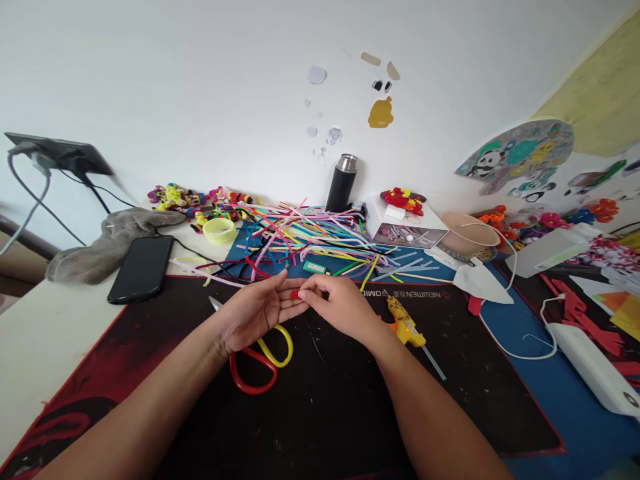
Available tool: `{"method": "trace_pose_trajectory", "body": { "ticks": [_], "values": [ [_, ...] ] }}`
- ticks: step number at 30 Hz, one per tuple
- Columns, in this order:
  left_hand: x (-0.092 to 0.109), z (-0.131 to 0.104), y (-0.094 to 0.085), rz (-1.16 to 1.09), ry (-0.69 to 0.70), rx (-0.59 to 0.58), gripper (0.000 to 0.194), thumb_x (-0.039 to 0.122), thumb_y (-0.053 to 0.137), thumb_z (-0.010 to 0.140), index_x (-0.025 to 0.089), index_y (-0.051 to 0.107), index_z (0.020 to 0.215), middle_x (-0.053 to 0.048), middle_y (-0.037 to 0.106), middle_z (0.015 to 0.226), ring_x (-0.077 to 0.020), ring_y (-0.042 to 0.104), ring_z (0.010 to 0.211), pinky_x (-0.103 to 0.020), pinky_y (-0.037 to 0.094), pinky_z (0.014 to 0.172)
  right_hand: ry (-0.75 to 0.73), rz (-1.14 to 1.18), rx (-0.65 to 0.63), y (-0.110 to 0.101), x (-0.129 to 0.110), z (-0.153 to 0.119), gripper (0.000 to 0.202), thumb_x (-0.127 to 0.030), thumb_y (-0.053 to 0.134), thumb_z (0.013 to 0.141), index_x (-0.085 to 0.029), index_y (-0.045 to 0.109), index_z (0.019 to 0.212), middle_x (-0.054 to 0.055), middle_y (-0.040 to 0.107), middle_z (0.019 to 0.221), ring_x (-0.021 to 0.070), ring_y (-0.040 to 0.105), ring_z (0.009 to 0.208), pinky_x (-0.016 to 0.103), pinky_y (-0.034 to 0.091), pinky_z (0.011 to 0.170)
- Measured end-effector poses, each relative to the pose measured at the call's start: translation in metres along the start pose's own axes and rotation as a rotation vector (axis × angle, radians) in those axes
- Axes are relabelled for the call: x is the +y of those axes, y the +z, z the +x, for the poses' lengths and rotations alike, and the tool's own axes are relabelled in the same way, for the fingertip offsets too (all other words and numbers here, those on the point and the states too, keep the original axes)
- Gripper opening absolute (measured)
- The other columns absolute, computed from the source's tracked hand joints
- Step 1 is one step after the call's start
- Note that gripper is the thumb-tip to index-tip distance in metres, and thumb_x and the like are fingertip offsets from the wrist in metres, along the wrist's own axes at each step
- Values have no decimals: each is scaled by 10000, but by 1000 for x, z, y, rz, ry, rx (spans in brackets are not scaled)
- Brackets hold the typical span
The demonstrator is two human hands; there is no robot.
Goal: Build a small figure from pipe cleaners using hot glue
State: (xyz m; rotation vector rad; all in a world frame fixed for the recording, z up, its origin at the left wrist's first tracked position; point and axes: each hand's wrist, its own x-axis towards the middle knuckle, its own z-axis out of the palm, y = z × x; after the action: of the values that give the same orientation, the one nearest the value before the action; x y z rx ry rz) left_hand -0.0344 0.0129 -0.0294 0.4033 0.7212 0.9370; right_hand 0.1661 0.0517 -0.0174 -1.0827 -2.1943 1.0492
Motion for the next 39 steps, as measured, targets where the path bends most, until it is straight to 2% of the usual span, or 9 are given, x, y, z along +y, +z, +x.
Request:
{"method": "trace_pose_trajectory", "body": {
  "ticks": [5,11,17,20,23,31,35,37,39],
  "values": [
    [3,0,0,-35,1,17,450,356,467,1107,26,765,1174,-229,793,1147,-231,779,1037,-325,584,1052,-37,-24,43,0,0,0,168,-317,625,1015,-248,774,980,3,746,818,167,618,699,289,377,663],
    [5,0,2,-57,52,56,454,357,482,1097,8,717,1268,-251,762,1246,-251,771,1073,-341,584,1064,-37,17,171,2,4,1,175,-344,634,1007,-265,768,1088,-21,661,704,156,553,604,292,379,643],
    [5,0,4,-84,77,63,486,390,439,1110,18,714,1260,-249,755,1258,-261,766,1087,-341,595,1025,-65,-46,153,6,4,0,169,-303,673,984,-281,755,1130,-11,700,765,171,602,668,304,404,686],
    [5,-1,6,-85,73,65,490,400,424,1115,30,731,1206,-242,766,1223,-261,770,1074,-337,599,1004,-75,-90,125,10,3,-1,201,-301,680,984,-284,740,1175,7,744,854,182,646,728,309,418,709],
    [4,-1,7,-86,61,48,495,405,417,1117,40,748,1166,-226,783,1160,-259,778,1026,-342,608,971,-78,-172,113,13,1,-2,222,-300,680,986,-290,731,1203,7,747,838,187,650,718,304,395,687],
    [2,-1,6,-67,53,3,462,399,454,1105,59,761,1163,-206,787,1135,-255,766,1013,-357,594,970,-80,-261,109,14,-3,-3,139,-278,651,1000,-267,737,1109,14,757,818,188,660,700,293,360,654],
    [0,-1,5,13,78,59,391,402,557,1064,89,760,1181,-194,776,1182,-257,746,1055,-372,573,993,-74,-233,122,11,-7,-3,129,-238,659,987,-254,740,1087,10,779,854,178,682,726,278,379,669],
    [0,0,2,106,149,132,339,396,672,1003,117,764,1172,-168,779,1160,-250,736,1037,-375,568,983,-69,-246,139,9,-7,-3,123,-239,661,991,-245,742,1084,-4,761,815,156,650,673,267,368,651],
    [-1,0,-1,231,234,199,330,411,792,911,142,774,1101,-127,785,1051,-231,726,950,-347,572,896,-66,-279,152,8,-7,-3,119,-255,664,999,-241,745,1083,-15,735,772,139,608,626,262,346,629]
  ]
}}
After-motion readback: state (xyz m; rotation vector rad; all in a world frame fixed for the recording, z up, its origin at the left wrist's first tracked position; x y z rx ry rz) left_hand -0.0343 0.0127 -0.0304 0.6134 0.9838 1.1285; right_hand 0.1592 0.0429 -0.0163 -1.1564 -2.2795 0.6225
